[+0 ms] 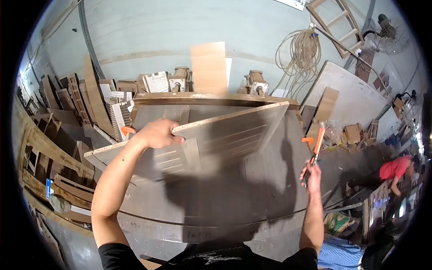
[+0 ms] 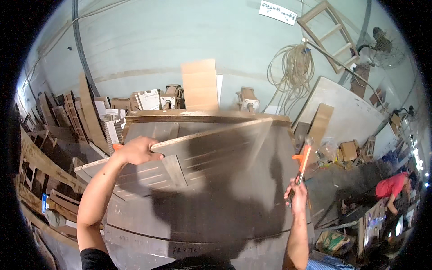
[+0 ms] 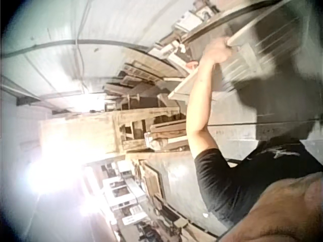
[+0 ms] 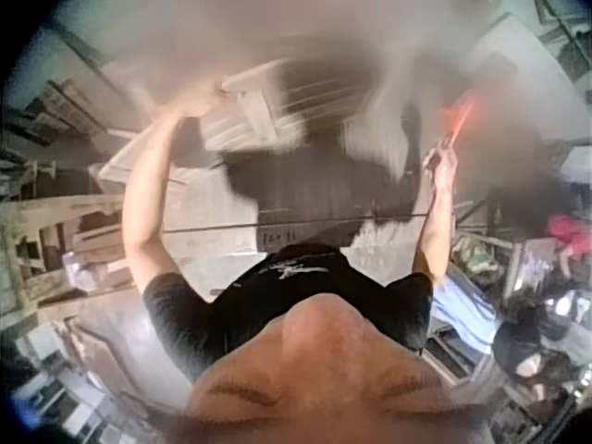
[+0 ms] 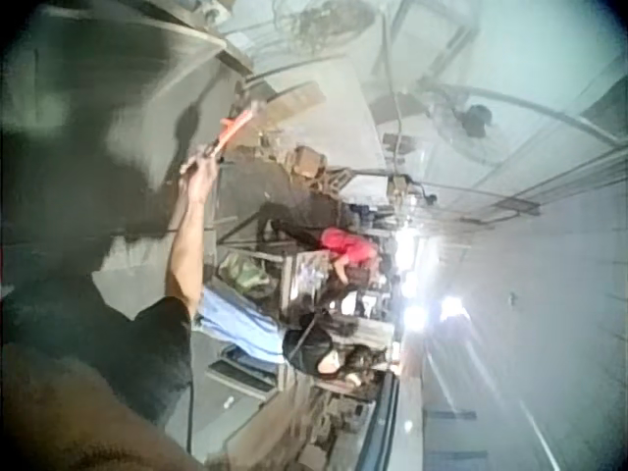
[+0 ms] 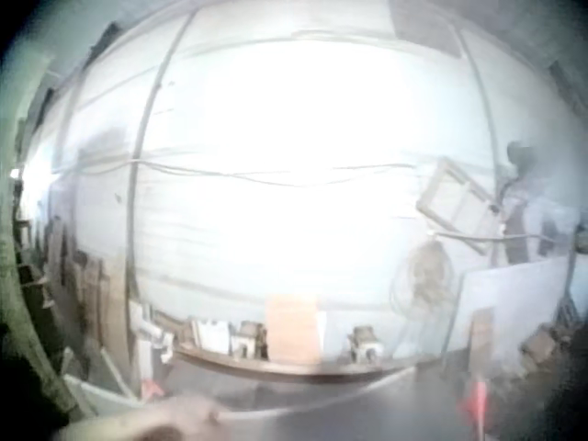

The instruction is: The person aligns wooden slats within a frame on a workbench, hammers the edges of the frame to secure the slats together, and then moves the completed shutter panel to a stack on the floor.

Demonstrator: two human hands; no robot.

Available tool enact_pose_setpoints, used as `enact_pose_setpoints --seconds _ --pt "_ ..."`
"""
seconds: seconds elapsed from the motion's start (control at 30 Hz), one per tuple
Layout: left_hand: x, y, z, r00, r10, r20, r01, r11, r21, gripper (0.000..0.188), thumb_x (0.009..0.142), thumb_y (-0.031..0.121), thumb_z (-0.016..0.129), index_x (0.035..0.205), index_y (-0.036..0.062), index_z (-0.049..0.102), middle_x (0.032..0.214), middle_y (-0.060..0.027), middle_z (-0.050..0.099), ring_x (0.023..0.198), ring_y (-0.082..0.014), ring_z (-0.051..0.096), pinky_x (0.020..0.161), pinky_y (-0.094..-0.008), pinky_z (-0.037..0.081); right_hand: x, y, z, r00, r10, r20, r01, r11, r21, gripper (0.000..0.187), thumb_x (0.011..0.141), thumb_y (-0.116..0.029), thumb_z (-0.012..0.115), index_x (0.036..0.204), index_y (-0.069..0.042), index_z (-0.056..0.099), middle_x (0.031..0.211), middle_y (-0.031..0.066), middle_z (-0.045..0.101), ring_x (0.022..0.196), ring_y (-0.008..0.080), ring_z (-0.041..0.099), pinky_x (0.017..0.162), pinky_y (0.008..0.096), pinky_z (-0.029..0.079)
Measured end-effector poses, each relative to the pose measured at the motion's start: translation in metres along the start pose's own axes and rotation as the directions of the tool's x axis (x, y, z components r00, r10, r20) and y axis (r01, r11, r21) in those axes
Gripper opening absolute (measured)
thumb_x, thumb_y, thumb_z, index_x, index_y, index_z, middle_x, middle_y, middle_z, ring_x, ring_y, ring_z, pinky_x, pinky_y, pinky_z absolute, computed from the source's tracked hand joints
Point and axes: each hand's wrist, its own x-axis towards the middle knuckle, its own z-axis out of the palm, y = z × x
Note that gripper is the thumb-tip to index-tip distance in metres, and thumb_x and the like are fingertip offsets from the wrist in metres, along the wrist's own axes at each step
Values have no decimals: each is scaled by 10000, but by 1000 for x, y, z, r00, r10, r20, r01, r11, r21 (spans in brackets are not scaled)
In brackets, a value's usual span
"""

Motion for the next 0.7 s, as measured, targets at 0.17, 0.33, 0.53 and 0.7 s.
enact_pose_setpoints --seconds 0.17,0.33,0.53,0.7 --pt "-18 -3 8 984 -58 -168 100 963 249 520 846 558 659 869 39 670 801 -193 687 834 -385 673 741 -487 525 -49 -136 58 978 -112 179 151 962 -225 351 1044 -324 483 1314 -103 519 628 -26 462 412 58 389 383 218 335" --pt "-27 0 16 975 -80 -208 147 933 330 591 851 621 608 882 34 666 863 -230 690 894 -417 668 794 -512 534 -96 -225 134 862 -76 500 330 834 -442 559 1013 -143 498 1544 -184 329 685 4 544 500 64 485 489 229 411" --pt "-36 4 17 978 -83 -191 143 934 327 506 863 541 639 969 48 675 927 -182 714 931 -375 682 825 -485 541 -123 -265 206 645 -423 637 732 581 -355 599 992 -66 483 1558 -151 305 708 -18 502 602 80 438 582 246 412" --pt "-31 6 17 978 -34 -204 102 938 332 514 858 551 644 955 47 674 916 -194 710 915 -381 683 812 -489 540 -106 -213 223 623 -195 758 744 448 -496 520 997 -141 496 1504 -142 384 1301 216 612 1229 374 571 1031 406 435"
